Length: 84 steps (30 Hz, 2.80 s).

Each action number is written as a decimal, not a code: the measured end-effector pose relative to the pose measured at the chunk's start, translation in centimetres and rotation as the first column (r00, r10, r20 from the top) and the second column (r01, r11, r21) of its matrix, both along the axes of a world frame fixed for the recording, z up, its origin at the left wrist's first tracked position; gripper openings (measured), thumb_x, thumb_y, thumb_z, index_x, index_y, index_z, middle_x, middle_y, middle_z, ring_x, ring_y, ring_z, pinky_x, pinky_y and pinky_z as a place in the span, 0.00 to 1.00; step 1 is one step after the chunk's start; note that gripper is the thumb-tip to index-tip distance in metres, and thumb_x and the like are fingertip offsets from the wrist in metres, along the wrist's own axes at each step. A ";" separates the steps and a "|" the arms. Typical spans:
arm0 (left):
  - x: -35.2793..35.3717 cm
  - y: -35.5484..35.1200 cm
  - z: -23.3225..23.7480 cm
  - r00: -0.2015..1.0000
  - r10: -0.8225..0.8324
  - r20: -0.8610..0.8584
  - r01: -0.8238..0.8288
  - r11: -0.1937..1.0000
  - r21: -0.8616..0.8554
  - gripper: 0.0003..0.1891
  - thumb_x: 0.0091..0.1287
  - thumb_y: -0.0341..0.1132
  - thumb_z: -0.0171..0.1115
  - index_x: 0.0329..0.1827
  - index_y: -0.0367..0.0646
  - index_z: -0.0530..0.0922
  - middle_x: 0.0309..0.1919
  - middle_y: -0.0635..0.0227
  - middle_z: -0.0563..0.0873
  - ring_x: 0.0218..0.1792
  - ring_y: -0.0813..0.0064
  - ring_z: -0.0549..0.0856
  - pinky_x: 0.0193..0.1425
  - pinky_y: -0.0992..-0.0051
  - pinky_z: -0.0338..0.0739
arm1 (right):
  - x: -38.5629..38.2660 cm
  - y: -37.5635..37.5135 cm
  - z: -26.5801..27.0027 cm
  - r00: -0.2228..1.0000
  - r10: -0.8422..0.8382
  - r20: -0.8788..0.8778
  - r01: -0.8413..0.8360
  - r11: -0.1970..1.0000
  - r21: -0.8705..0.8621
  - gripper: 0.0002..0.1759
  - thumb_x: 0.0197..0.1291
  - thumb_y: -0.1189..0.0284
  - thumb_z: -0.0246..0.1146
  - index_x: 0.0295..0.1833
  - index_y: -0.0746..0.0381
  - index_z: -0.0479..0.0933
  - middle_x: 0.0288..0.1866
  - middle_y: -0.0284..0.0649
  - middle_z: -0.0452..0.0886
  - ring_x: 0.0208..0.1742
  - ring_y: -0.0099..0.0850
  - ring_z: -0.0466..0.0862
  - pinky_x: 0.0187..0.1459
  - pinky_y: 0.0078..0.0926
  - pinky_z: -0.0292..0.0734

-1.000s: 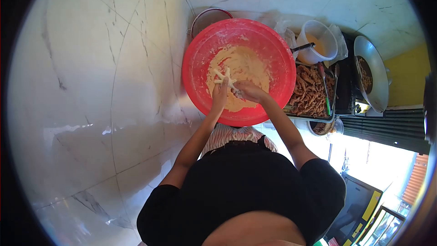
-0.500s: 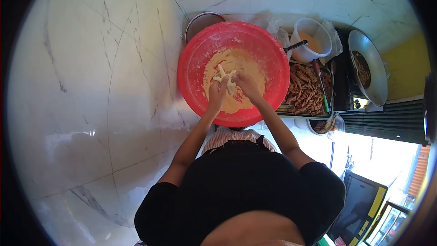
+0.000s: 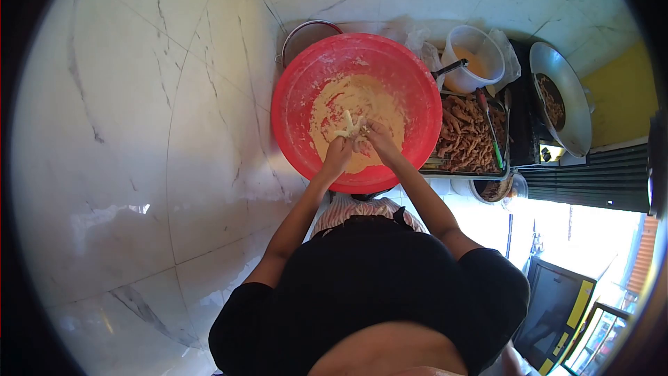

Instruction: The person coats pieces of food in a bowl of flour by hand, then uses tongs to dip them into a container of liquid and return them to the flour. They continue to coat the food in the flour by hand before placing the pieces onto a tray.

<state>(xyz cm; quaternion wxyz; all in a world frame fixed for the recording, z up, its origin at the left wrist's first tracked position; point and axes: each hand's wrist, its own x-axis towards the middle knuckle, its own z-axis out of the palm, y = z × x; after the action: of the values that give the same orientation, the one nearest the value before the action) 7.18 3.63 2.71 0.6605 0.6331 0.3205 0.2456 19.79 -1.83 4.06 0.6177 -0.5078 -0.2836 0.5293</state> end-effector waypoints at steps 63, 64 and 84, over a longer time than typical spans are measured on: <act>-1.7 0.2 1.3 0.996 -0.083 0.033 0.084 0.996 -0.029 0.16 0.71 0.42 0.46 0.49 0.37 0.71 0.33 0.76 0.72 0.36 0.86 0.69 0.43 0.83 0.64 | 0.6 0.8 2.2 0.967 0.190 -0.170 -0.180 0.981 0.071 0.18 0.67 0.62 0.49 0.50 0.66 0.70 0.45 0.39 0.76 0.45 0.27 0.76 0.48 0.27 0.71; -1.6 0.1 1.2 0.996 -0.078 0.039 0.079 0.996 -0.030 0.16 0.71 0.42 0.46 0.49 0.37 0.71 0.33 0.76 0.72 0.36 0.86 0.69 0.42 0.83 0.64 | 0.6 0.9 1.7 0.967 0.189 -0.169 -0.180 0.981 0.070 0.18 0.67 0.62 0.49 0.50 0.66 0.70 0.45 0.39 0.76 0.45 0.27 0.76 0.48 0.27 0.71; -0.7 -0.4 2.7 0.998 -0.005 -0.063 0.017 0.983 0.182 0.21 0.64 0.45 0.57 0.44 0.32 0.69 0.35 0.62 0.78 0.39 0.76 0.78 0.46 0.76 0.70 | -1.3 0.8 1.1 0.971 -0.222 -0.083 0.226 0.973 0.039 0.17 0.68 0.59 0.46 0.38 0.62 0.71 0.30 0.31 0.74 0.30 0.18 0.73 0.32 0.16 0.69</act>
<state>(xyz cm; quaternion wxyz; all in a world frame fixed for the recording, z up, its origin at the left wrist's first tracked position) 6.52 3.28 5.42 0.5909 0.6999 0.3137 0.2502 18.46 -1.07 5.19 0.6961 -0.5005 -0.2125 0.4688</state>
